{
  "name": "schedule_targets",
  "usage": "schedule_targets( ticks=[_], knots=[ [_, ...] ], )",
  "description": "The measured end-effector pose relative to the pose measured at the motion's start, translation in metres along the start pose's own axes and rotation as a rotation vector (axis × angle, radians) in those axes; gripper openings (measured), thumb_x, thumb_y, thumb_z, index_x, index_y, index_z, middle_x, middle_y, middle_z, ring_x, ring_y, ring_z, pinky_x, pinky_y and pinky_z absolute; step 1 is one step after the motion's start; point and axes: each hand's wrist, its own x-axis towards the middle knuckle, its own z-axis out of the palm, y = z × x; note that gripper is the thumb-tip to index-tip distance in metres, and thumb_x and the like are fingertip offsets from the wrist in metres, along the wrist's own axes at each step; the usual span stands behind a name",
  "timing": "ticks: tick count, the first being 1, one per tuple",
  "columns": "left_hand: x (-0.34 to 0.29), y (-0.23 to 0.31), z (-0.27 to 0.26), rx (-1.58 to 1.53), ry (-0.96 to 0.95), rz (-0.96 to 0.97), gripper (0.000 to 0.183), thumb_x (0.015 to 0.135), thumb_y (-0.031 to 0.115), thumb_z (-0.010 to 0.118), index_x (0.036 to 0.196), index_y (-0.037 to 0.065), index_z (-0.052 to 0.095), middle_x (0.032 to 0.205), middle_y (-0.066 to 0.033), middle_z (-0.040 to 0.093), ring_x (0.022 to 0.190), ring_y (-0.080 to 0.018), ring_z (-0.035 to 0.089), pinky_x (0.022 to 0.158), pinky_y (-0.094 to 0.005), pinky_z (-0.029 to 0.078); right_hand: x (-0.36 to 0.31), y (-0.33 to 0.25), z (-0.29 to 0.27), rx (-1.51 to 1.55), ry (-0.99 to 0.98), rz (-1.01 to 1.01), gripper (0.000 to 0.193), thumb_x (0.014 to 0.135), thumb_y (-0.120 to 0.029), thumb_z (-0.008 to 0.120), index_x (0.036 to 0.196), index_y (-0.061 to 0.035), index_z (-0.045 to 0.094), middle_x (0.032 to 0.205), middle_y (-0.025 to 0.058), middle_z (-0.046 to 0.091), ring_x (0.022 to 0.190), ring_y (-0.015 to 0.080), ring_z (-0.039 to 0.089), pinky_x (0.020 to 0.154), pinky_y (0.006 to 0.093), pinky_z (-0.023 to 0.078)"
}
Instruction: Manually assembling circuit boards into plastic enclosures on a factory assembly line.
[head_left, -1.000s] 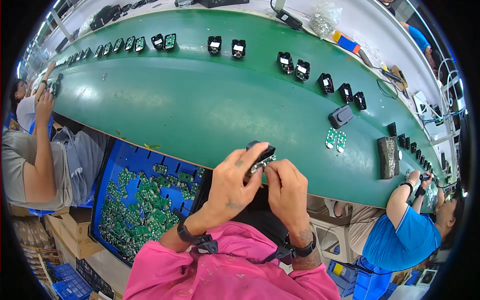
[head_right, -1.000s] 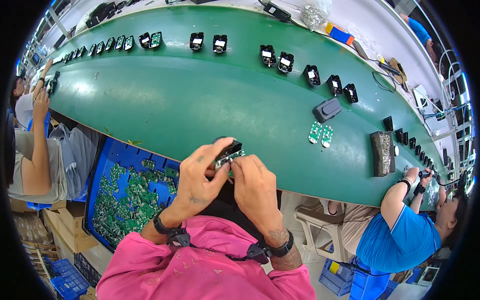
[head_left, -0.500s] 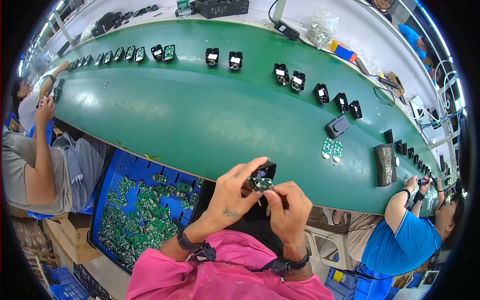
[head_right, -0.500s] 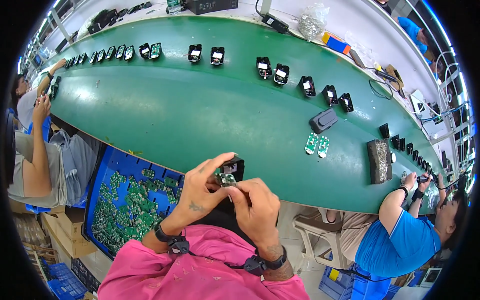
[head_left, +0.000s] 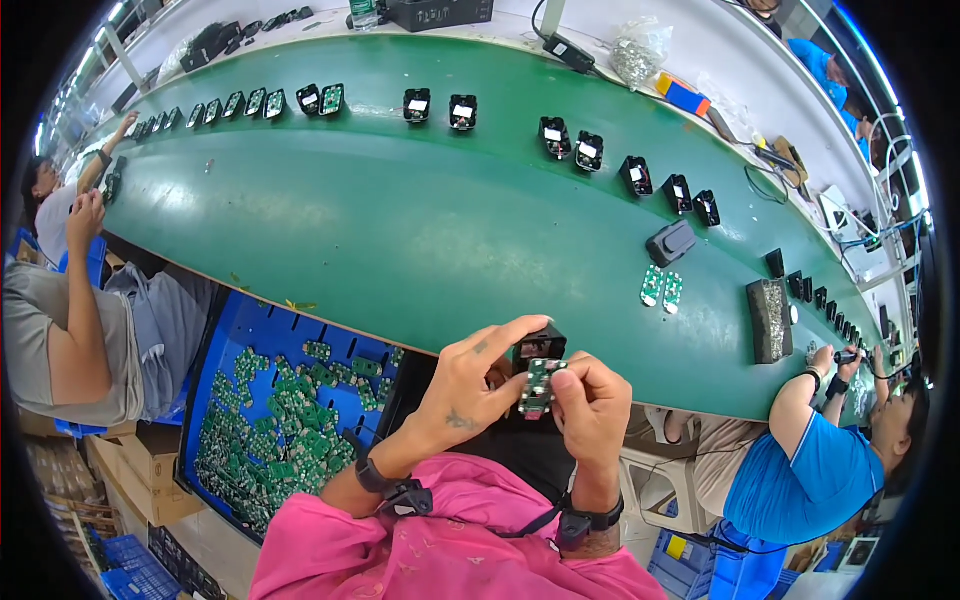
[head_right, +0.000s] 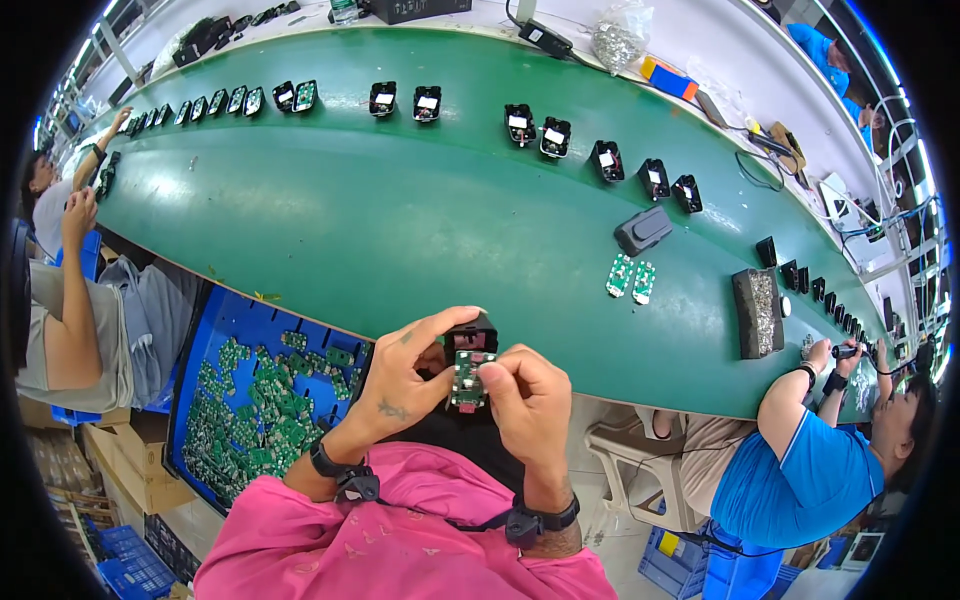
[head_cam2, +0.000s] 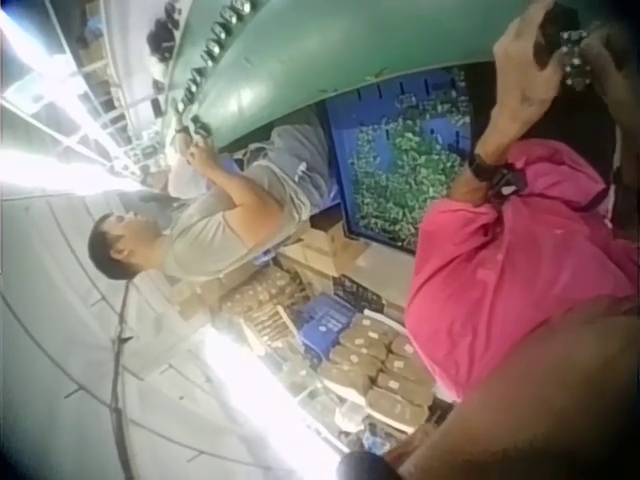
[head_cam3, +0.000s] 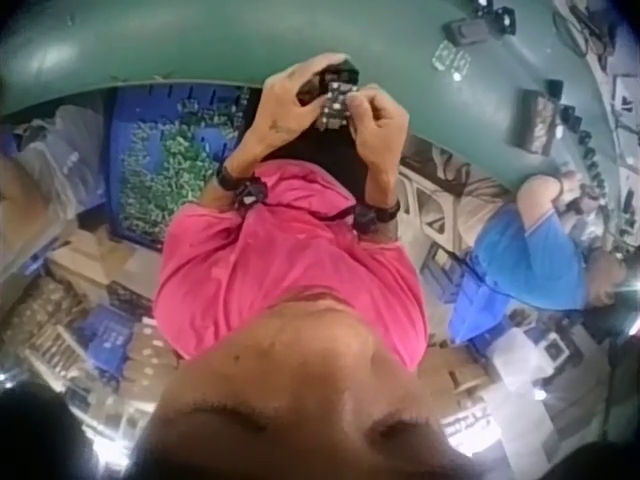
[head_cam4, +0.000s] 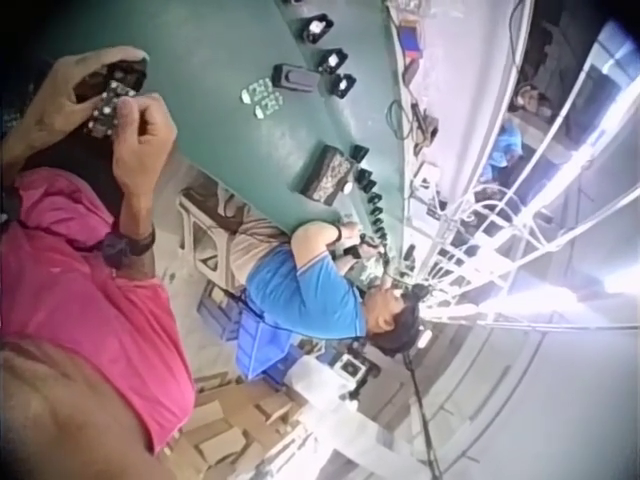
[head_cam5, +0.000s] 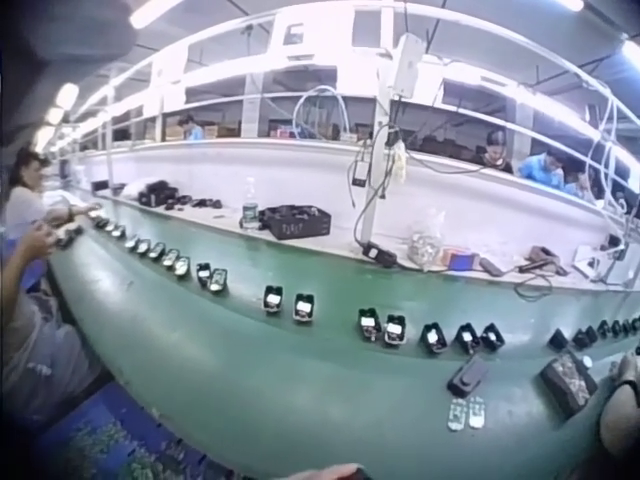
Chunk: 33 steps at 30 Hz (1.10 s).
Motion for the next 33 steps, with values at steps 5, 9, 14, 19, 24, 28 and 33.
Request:
schedule_targets(
  ticks=[5, 9, 14, 19, 24, 28, 33],
  knots=[
    [-0.002, 0.004, 0.010, 0.145, 0.073, 0.097, 0.052, 0.085, -0.005, 0.066, 0.136, 0.005, 0.058, 0.112, -0.0143, 0.068, 0.080, -0.0158, 0.066, 0.066, -0.0284, 0.055, -0.002, -0.010, 0.004, -0.205, 0.071, -0.011, 0.018, 0.096, -0.007, 0.067, 0.083, 0.0042, 0.063, 0.073, 0.0024, 0.058, 0.059, 0.0055, 0.052, 0.049, 0.0217, 0.039],
    [-0.003, 0.013, 0.019, 0.231, 0.117, 0.138, 0.055, 0.087, -0.006, 0.059, 0.141, 0.006, 0.053, 0.114, -0.0201, 0.066, 0.084, -0.0285, 0.065, 0.072, -0.0354, 0.054, -0.004, -0.006, 0.010, -0.132, 0.165, -0.019, 0.020, 0.100, -0.012, 0.063, 0.086, 0.0027, 0.062, 0.075, 0.0001, 0.058, 0.057, 0.0063, 0.053, 0.051, 0.0203, 0.043],
    [-0.003, 0.012, 0.022, 0.153, 0.074, 0.067, 0.057, 0.089, -0.006, 0.056, 0.145, 0.008, 0.049, 0.116, -0.0234, 0.064, 0.088, -0.0356, 0.067, 0.076, -0.0382, 0.055, -0.001, -0.014, -0.002, -0.061, 0.118, 0.156, 0.016, 0.098, -0.011, 0.066, 0.089, 0.0026, 0.065, 0.075, 0.0003, 0.062, 0.060, 0.0056, 0.057, 0.053, 0.0203, 0.046],
    [-0.005, 0.015, 0.022, 0.105, 0.039, 0.028, 0.052, 0.091, -0.004, 0.055, 0.142, 0.006, 0.051, 0.114, -0.0194, 0.066, 0.077, -0.0210, 0.066, 0.068, -0.0318, 0.054, 0.007, -0.011, -0.013, 0.069, 0.078, 0.251, 0.016, 0.095, -0.013, 0.071, 0.092, 0.0021, 0.068, 0.075, 0.0010, 0.067, 0.061, 0.0046, 0.060, 0.054, 0.0199, 0.049],
    [-0.002, 0.018, 0.017, -0.150, -0.027, -0.129, 0.047, 0.093, -0.001, 0.056, 0.140, 0.004, 0.052, 0.110, -0.0145, 0.066, 0.076, -0.0139, 0.065, 0.068, -0.0297, 0.054, 0.008, -0.011, -0.014, 0.037, 0.136, 0.262, 0.016, 0.094, -0.013, 0.073, 0.090, 0.0025, 0.069, 0.073, 0.0011, 0.067, 0.060, 0.0049, 0.060, 0.053, 0.0201, 0.049],
    [-0.003, 0.015, 0.029, -0.201, 0.043, -0.157, 0.041, 0.097, 0.004, 0.056, 0.138, 0.002, 0.053, 0.109, -0.0131, 0.066, 0.081, -0.0132, 0.067, 0.070, -0.0277, 0.057, 0.009, -0.012, -0.010, -0.053, 0.166, 0.234, 0.014, 0.092, -0.011, 0.073, 0.089, 0.0022, 0.068, 0.074, 0.0027, 0.067, 0.059, 0.0060, 0.060, 0.052, 0.0203, 0.047],
    [-0.001, 0.016, 0.033, -0.160, 0.043, -0.141, 0.039, 0.099, 0.005, 0.053, 0.138, 0.002, 0.052, 0.110, -0.0124, 0.067, 0.083, -0.0140, 0.068, 0.072, -0.0285, 0.059, 0.008, -0.011, -0.015, -0.194, 0.146, 0.211, 0.015, 0.093, -0.011, 0.073, 0.090, 0.0018, 0.068, 0.074, 0.0023, 0.067, 0.059, 0.0051, 0.059, 0.052, 0.0192, 0.046]
  ],
)
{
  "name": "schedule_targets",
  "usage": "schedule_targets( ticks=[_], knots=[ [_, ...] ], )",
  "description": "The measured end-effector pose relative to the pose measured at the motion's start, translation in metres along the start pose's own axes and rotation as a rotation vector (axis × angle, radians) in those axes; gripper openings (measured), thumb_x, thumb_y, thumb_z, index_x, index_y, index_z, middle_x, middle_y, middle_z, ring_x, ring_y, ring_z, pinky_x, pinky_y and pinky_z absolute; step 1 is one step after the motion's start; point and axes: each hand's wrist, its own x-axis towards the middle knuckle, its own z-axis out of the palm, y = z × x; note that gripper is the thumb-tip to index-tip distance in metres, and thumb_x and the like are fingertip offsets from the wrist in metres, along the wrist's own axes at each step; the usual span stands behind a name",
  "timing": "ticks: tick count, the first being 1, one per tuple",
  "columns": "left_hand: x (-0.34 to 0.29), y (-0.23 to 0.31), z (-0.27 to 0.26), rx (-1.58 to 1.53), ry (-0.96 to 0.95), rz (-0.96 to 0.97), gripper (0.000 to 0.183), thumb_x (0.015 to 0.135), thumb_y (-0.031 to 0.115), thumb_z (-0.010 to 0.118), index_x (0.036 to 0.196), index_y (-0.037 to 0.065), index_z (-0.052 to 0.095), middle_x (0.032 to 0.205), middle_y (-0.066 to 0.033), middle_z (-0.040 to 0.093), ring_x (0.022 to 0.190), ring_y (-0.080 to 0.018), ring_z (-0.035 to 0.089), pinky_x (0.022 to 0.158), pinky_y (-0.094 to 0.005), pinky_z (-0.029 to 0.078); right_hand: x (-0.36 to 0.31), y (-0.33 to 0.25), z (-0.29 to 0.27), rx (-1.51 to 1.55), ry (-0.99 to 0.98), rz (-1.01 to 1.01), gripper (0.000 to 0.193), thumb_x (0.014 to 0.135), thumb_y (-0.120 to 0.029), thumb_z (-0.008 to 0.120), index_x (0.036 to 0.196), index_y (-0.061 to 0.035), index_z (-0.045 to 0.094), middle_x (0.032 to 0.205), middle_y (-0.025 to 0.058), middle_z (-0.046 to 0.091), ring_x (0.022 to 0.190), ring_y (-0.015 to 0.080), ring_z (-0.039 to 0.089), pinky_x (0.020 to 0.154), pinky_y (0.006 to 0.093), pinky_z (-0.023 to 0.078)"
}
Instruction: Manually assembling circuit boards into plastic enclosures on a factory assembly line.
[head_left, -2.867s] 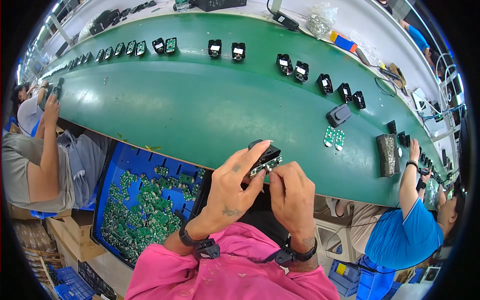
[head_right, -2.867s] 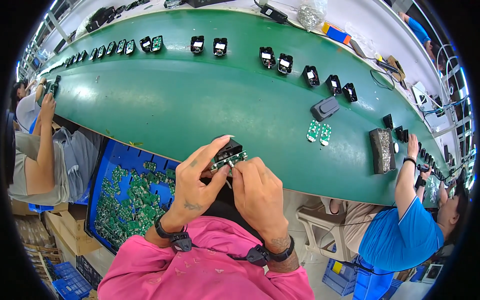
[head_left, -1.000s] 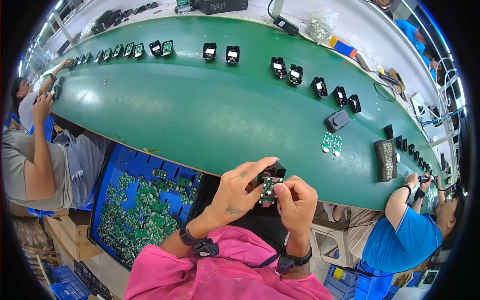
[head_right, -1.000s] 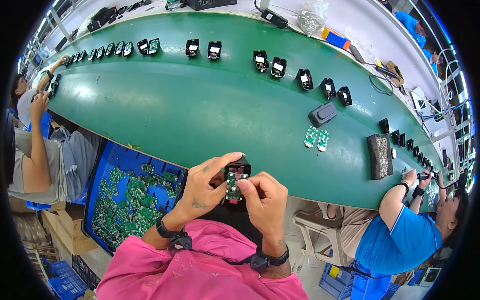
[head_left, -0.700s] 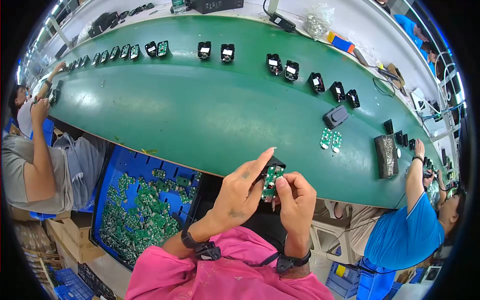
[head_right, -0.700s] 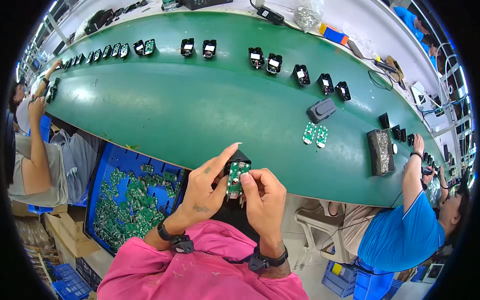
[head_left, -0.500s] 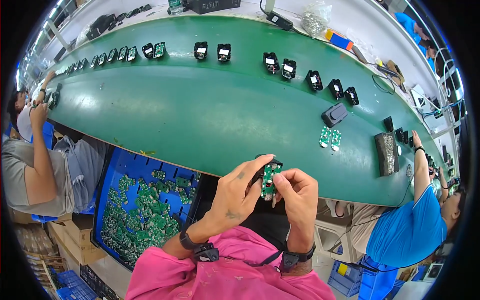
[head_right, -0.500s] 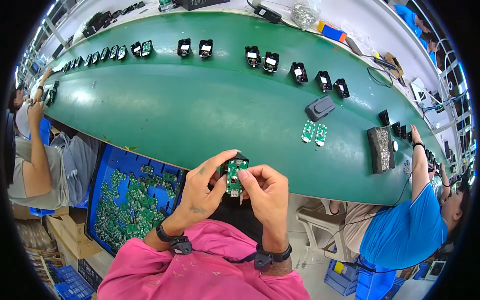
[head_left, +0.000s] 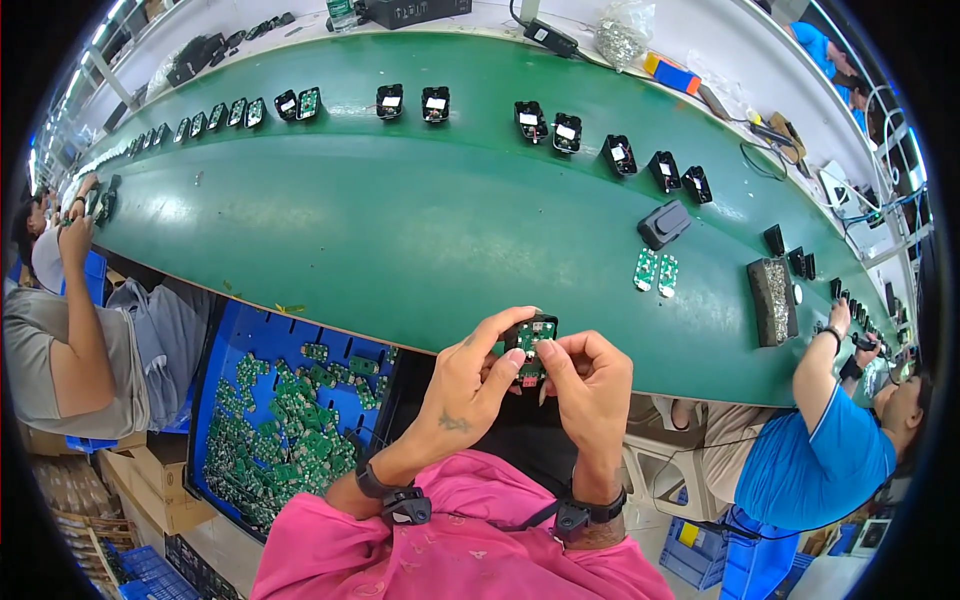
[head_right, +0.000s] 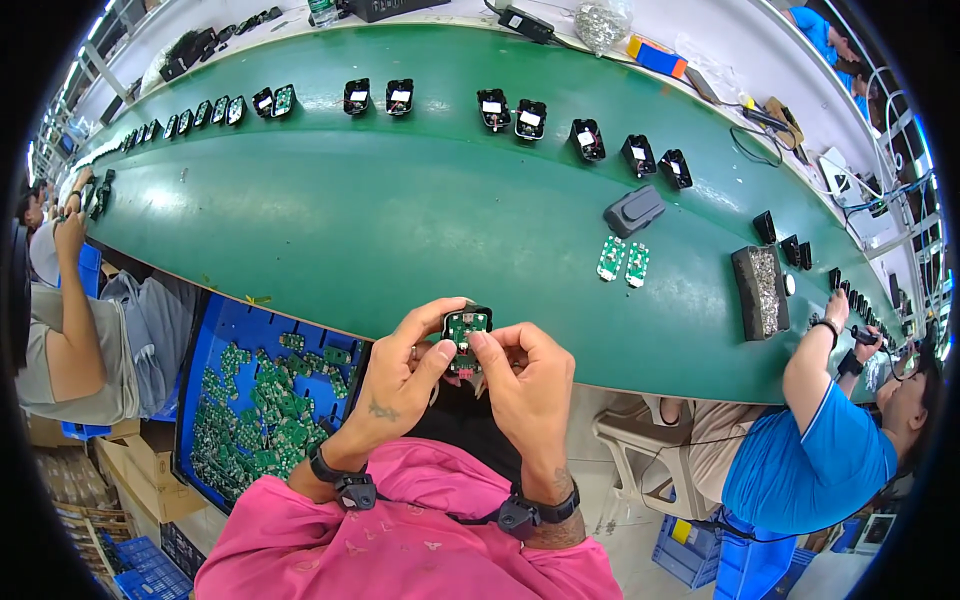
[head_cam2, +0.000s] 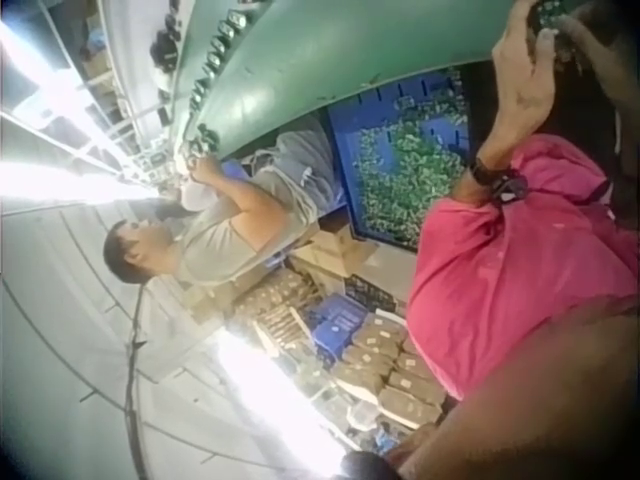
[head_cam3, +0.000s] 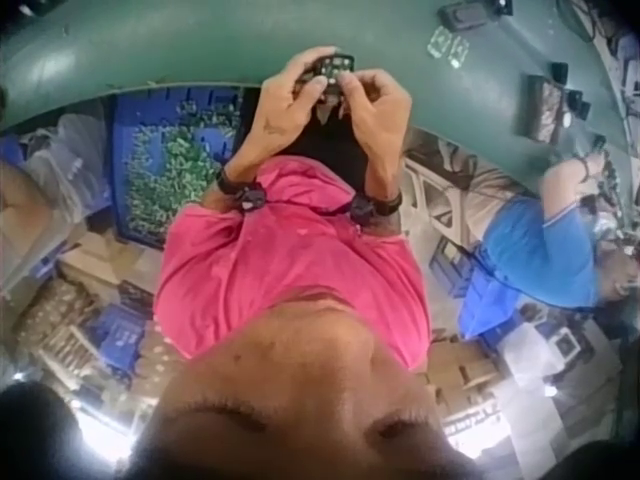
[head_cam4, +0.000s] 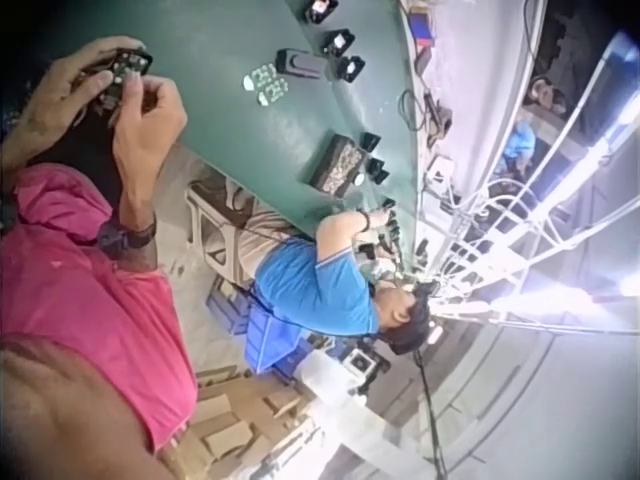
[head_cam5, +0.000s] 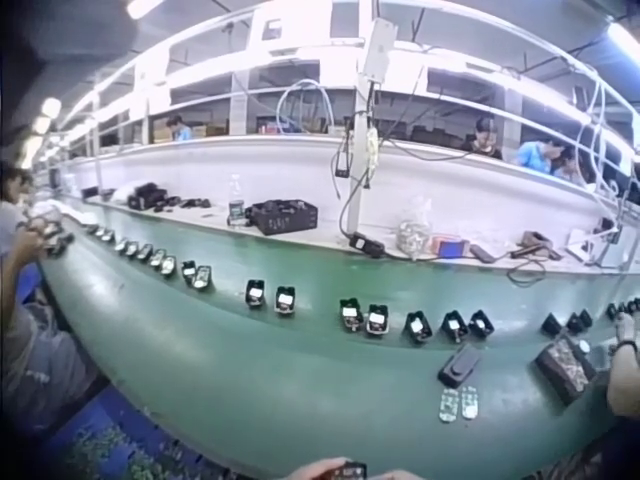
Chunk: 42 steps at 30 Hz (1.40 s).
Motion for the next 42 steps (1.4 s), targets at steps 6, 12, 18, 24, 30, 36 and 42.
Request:
schedule_targets(
  ticks=[6, 12, 18, 24, 30, 36, 42],
  knots=[
    [0.000, -0.005, 0.003, 0.005, 0.008, -0.028, 0.036, 0.101, 0.006, 0.048, 0.137, 0.001, 0.049, 0.107, -0.0147, 0.068, 0.082, -0.0164, 0.068, 0.069, -0.0305, 0.058, 0.003, 0.005, 0.007, -0.157, 0.063, -0.179, 0.017, 0.097, -0.011, 0.066, 0.105, 0.0040, 0.066, 0.081, 0.0091, 0.069, 0.071, 0.0127, 0.066, 0.063, 0.0271, 0.052],
    [0.001, -0.005, 0.014, 0.185, 0.078, 0.072, 0.033, 0.102, 0.006, 0.045, 0.134, 0.001, 0.049, 0.096, -0.0206, 0.068, 0.077, -0.0285, 0.070, 0.068, -0.0369, 0.055, -0.003, -0.002, 0.017, -0.335, 0.052, -0.331, 0.032, 0.103, -0.016, 0.051, 0.127, 0.0037, 0.060, 0.086, 0.0201, 0.067, 0.068, 0.0307, 0.067, 0.063, 0.0377, 0.052],
    [-0.006, -0.003, 0.022, 0.237, 0.111, 0.165, 0.033, 0.101, 0.008, 0.046, 0.134, 0.002, 0.049, 0.096, -0.0229, 0.066, 0.077, -0.0392, 0.068, 0.069, -0.0420, 0.054, -0.005, 0.005, 0.013, -0.207, 0.076, -0.416, 0.034, 0.100, -0.012, 0.054, 0.130, 0.0027, 0.060, 0.082, 0.0194, 0.068, 0.065, 0.0289, 0.067, 0.061, 0.0388, 0.051],
    [0.024, -0.026, 0.017, 0.379, 0.143, 0.247, 0.035, 0.101, 0.009, 0.044, 0.134, 0.002, 0.050, 0.084, -0.0194, 0.067, 0.067, -0.0343, 0.068, 0.063, -0.0401, 0.054, 0.022, 0.017, 0.017, -0.350, 0.035, -0.177, 0.035, 0.100, -0.016, 0.054, 0.129, 0.0034, 0.062, 0.099, 0.0164, 0.071, 0.077, 0.0175, 0.066, 0.072, 0.0315, 0.053],
    [0.067, -0.003, -0.009, 0.081, -0.147, -0.321, 0.031, 0.098, 0.022, 0.055, 0.121, 0.003, 0.063, 0.061, -0.0108, 0.064, 0.041, -0.0131, 0.056, 0.039, -0.0265, 0.043, 0.058, -0.005, -0.008, 0.398, -0.285, 0.512, 0.024, 0.100, -0.024, 0.051, 0.090, -0.0034, 0.058, 0.054, 0.0055, 0.054, 0.034, 0.0125, 0.045, 0.030, 0.0236, 0.028],
    [0.085, 0.012, -0.008, 0.338, -0.082, -0.202, 0.040, 0.096, 0.037, 0.056, 0.099, 0.000, 0.069, 0.055, -0.0087, 0.058, 0.045, -0.0154, 0.060, 0.045, -0.0304, 0.043, 0.063, -0.019, -0.010, 0.647, -0.342, 0.701, 0.029, 0.102, -0.025, 0.048, 0.081, -0.0045, 0.051, 0.053, 0.0053, 0.052, 0.033, 0.0116, 0.036, 0.032, 0.0254, 0.026],
    [0.091, 0.022, -0.010, 0.384, -0.125, -0.241, 0.041, 0.096, 0.036, 0.056, 0.101, -0.002, 0.070, 0.056, -0.0128, 0.061, 0.049, -0.0202, 0.064, 0.051, -0.0334, 0.050, 0.066, -0.020, -0.006, 0.672, -0.282, 0.716, 0.028, 0.103, -0.025, 0.046, 0.086, -0.0039, 0.053, 0.056, 0.0052, 0.052, 0.033, 0.0097, 0.033, 0.033, 0.0253, 0.025]
  ],
)
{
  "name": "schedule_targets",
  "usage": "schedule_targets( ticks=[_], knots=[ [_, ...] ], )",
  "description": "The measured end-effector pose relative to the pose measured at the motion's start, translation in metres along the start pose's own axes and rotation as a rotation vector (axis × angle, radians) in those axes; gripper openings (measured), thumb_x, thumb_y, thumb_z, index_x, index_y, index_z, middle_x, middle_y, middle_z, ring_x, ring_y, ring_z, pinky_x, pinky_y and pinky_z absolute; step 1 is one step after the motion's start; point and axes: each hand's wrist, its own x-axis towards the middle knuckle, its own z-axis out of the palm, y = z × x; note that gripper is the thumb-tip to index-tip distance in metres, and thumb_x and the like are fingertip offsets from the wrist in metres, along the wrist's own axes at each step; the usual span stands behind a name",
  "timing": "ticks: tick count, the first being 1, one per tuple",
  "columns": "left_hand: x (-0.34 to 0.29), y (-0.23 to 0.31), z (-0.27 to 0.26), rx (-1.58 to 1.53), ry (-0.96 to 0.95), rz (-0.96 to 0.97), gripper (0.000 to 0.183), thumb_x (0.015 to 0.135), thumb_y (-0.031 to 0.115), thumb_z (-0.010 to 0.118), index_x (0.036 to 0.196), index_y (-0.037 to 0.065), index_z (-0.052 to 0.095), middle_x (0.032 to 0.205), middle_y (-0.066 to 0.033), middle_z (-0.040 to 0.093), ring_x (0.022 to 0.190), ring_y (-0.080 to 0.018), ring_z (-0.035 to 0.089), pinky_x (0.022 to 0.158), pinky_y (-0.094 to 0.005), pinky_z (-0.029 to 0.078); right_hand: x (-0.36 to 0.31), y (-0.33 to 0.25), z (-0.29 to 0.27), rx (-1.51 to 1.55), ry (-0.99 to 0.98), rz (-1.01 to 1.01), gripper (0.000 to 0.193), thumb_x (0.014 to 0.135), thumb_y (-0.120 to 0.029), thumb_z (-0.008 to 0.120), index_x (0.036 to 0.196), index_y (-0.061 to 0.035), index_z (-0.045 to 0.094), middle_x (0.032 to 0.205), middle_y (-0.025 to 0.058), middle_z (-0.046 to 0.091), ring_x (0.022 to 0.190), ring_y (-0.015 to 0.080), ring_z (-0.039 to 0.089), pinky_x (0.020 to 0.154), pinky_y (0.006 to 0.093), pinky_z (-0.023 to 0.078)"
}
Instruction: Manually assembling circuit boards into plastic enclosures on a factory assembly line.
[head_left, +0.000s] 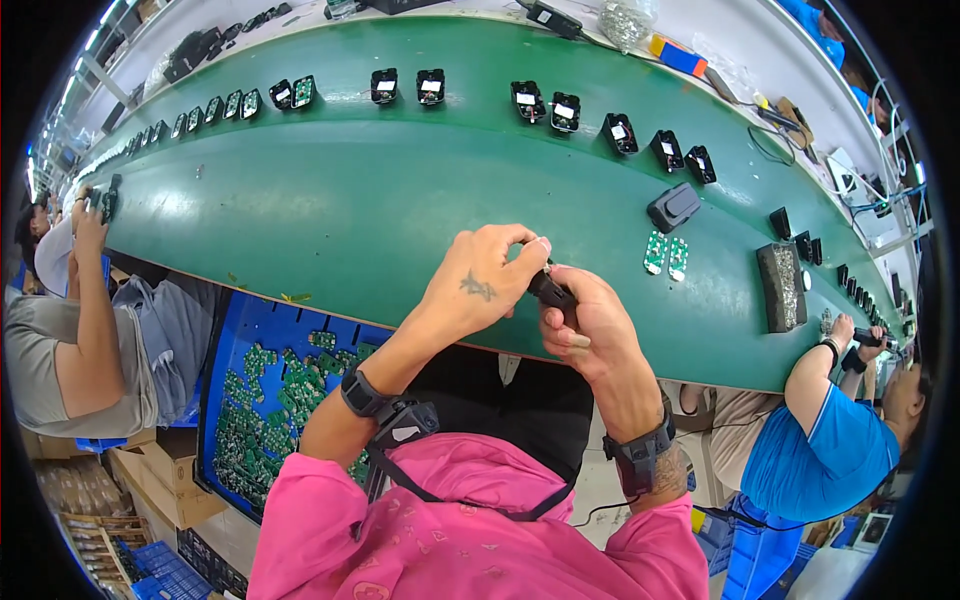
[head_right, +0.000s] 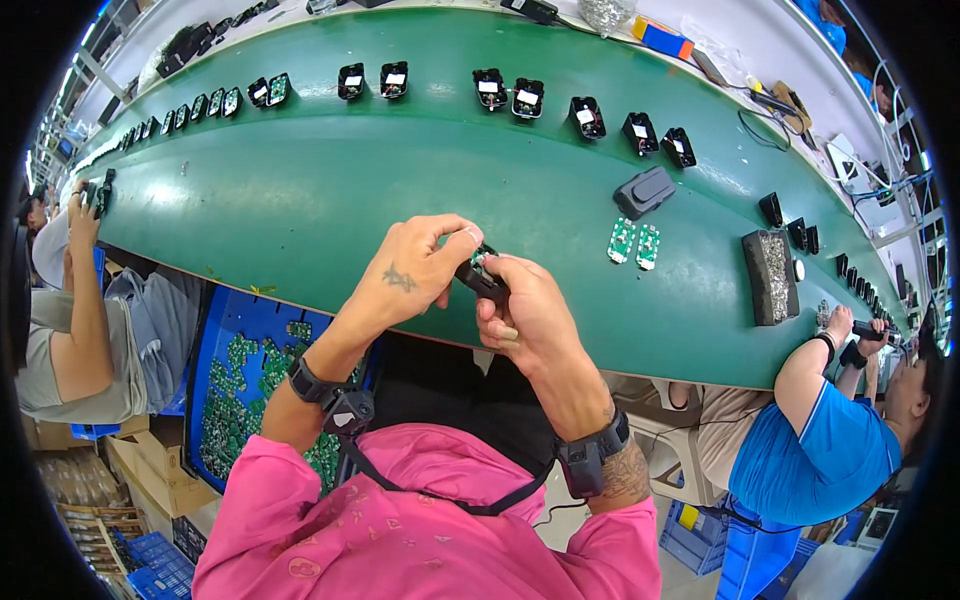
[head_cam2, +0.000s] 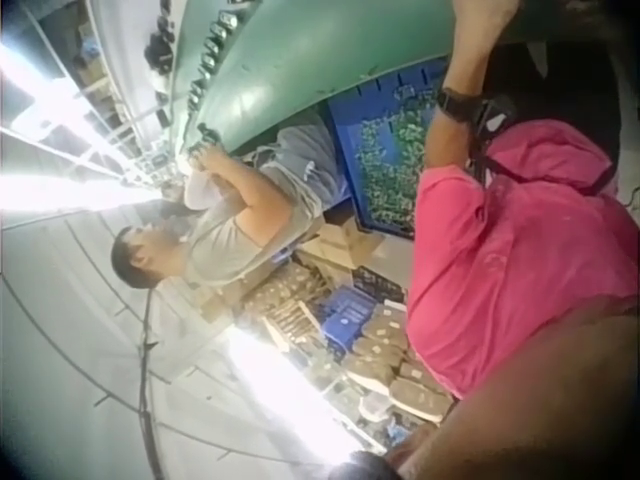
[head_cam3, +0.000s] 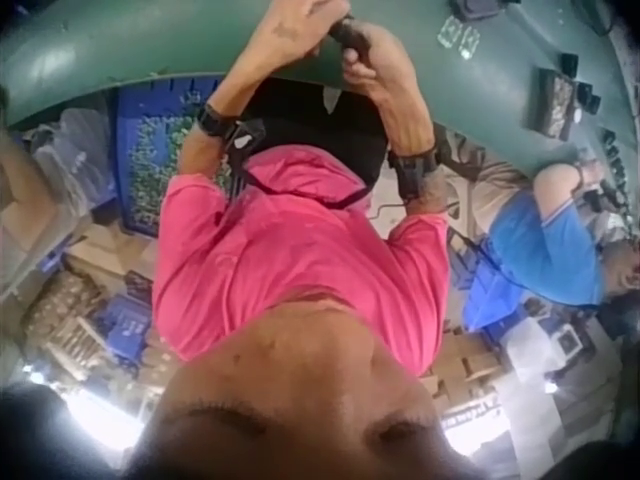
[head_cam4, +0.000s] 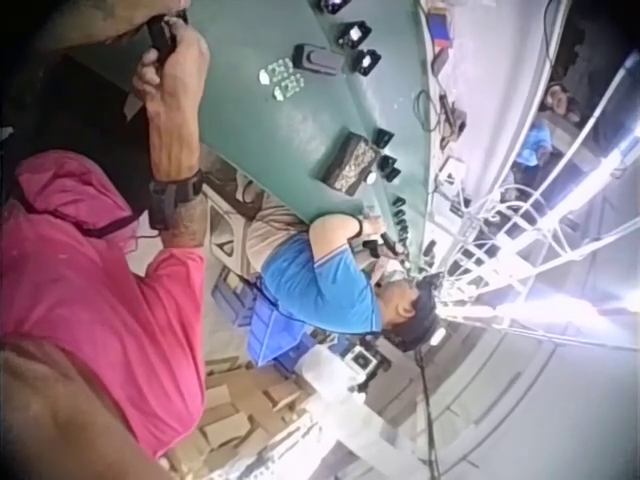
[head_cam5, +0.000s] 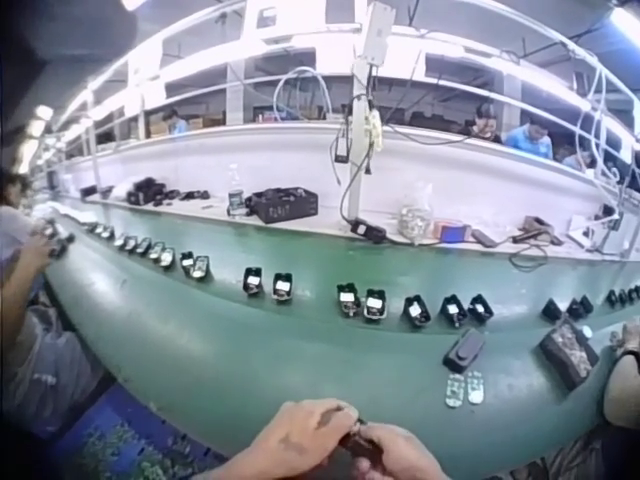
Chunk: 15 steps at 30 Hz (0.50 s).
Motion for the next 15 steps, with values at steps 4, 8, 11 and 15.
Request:
schedule_targets(
  ticks=[4, 8, 11, 15],
  knots=[
    [-0.004, -0.008, 0.000, -0.175, -0.048, 0.119, 0.045, 0.095, 0.029, 0.058, 0.135, 0.008, 0.060, 0.075, -0.0169, 0.068, 0.058, -0.0229, 0.068, 0.059, -0.0364, 0.054, 0.030, 0.021, -0.016, -0.566, 0.112, -0.651, 0.021, 0.102, -0.018, 0.050, 0.112, -0.0011, 0.057, 0.064, 0.0078, 0.062, 0.045, 0.0113, 0.051, 0.039, 0.0247, 0.037],
    [-0.011, -0.032, -0.025, 0.112, -0.062, 0.467, 0.078, 0.083, 0.027, 0.071, 0.148, -0.004, 0.041, 0.120, -0.0267, 0.062, 0.093, -0.0345, 0.067, 0.083, -0.0377, 0.054, 0.025, 0.023, 0.009, -1.008, 0.306, -0.767, 0.032, 0.099, -0.017, 0.056, 0.125, 0.0006, 0.054, 0.091, 0.0224, 0.071, 0.080, 0.0377, 0.072, 0.073, 0.0428, 0.055],
    [-0.011, -0.039, -0.052, 0.169, -0.043, 0.402, 0.083, 0.077, 0.025, 0.079, 0.145, -0.005, 0.043, 0.129, -0.0233, 0.055, 0.091, -0.0308, 0.064, 0.082, -0.0364, 0.054, 0.045, 0.027, 0.026, -1.009, 0.176, -0.794, 0.034, 0.101, -0.020, 0.055, 0.127, 0.0008, 0.052, 0.095, 0.0238, 0.071, 0.081, 0.0380, 0.072, 0.071, 0.0437, 0.055],
    [-0.004, -0.055, -0.091, 0.340, 0.115, 0.438, 0.080, 0.075, 0.026, 0.083, 0.140, -0.005, 0.049, 0.124, -0.0220, 0.055, 0.085, -0.0286, 0.064, 0.079, -0.0368, 0.055, 0.063, 0.015, 0.066, -0.992, -0.045, -0.709, 0.040, 0.102, -0.022, 0.053, 0.134, 0.0015, 0.047, 0.088, 0.0205, 0.072, 0.078, 0.0306, 0.072, 0.073, 0.0401, 0.055]
  ],
)
